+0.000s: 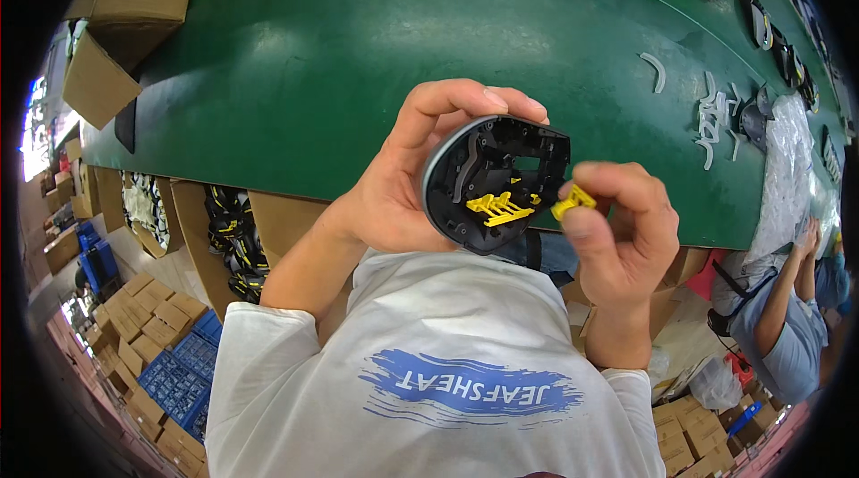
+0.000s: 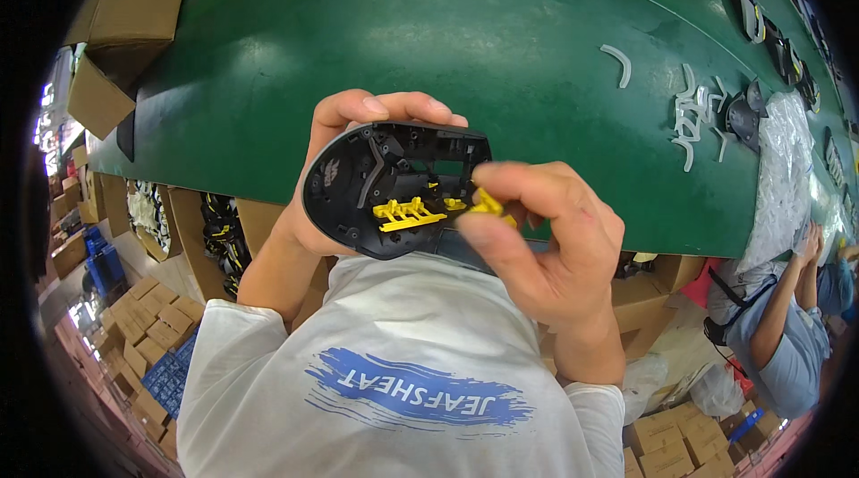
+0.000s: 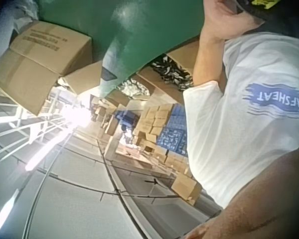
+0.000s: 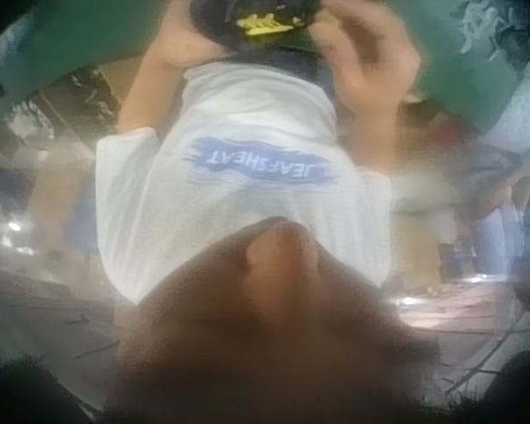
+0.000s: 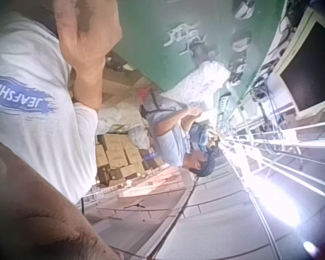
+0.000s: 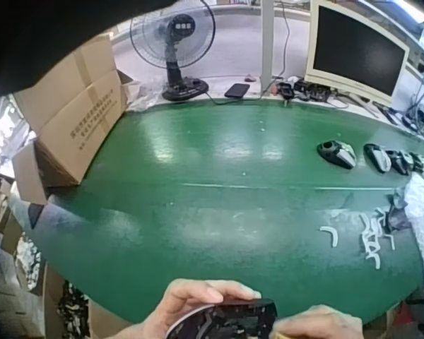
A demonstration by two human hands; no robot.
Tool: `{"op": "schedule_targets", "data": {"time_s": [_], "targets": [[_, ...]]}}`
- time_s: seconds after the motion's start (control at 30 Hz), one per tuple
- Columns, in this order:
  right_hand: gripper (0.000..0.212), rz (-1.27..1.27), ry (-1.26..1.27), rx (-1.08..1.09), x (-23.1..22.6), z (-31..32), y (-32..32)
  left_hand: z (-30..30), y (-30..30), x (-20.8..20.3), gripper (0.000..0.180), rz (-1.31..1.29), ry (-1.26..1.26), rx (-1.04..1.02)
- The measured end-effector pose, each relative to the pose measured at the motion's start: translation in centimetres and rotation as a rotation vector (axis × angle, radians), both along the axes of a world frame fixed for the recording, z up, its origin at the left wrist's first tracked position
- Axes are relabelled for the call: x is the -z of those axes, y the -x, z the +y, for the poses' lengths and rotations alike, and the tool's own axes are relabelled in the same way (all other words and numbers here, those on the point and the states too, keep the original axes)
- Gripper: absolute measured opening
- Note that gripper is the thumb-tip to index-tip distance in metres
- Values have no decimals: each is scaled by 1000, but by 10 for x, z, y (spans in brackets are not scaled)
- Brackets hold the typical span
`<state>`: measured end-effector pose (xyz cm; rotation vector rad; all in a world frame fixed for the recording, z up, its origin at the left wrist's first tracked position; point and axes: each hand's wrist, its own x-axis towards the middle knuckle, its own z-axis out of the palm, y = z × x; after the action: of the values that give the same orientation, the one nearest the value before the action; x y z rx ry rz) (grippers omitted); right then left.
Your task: The person assembles computer mice by hand, fitting internal components and plastic parts into mouse shells on a production line.
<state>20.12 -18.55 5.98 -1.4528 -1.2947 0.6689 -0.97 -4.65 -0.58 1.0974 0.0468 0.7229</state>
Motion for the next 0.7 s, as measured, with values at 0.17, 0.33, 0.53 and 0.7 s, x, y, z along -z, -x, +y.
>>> {"op": "schedule_targets", "data": {"time_s": [0.17, 0.33, 0.53, 0.7], "targets": [[40, -129, -160, -54, 4, 12, 1, -2, -1, 8, 111, -16, 25, 22], [32, -110, 9, -115, -15, 12, -9, -7, 0, 12, 113, -68, 195, -34], [26, -170, -121, -109, -9, 20, -5, -16, -5, 8, 117, -122, 335, 23], [28, -234, -184, -120, 6, 25, -1, -13, -7, 18, 118, -76, 162, 34]]}}
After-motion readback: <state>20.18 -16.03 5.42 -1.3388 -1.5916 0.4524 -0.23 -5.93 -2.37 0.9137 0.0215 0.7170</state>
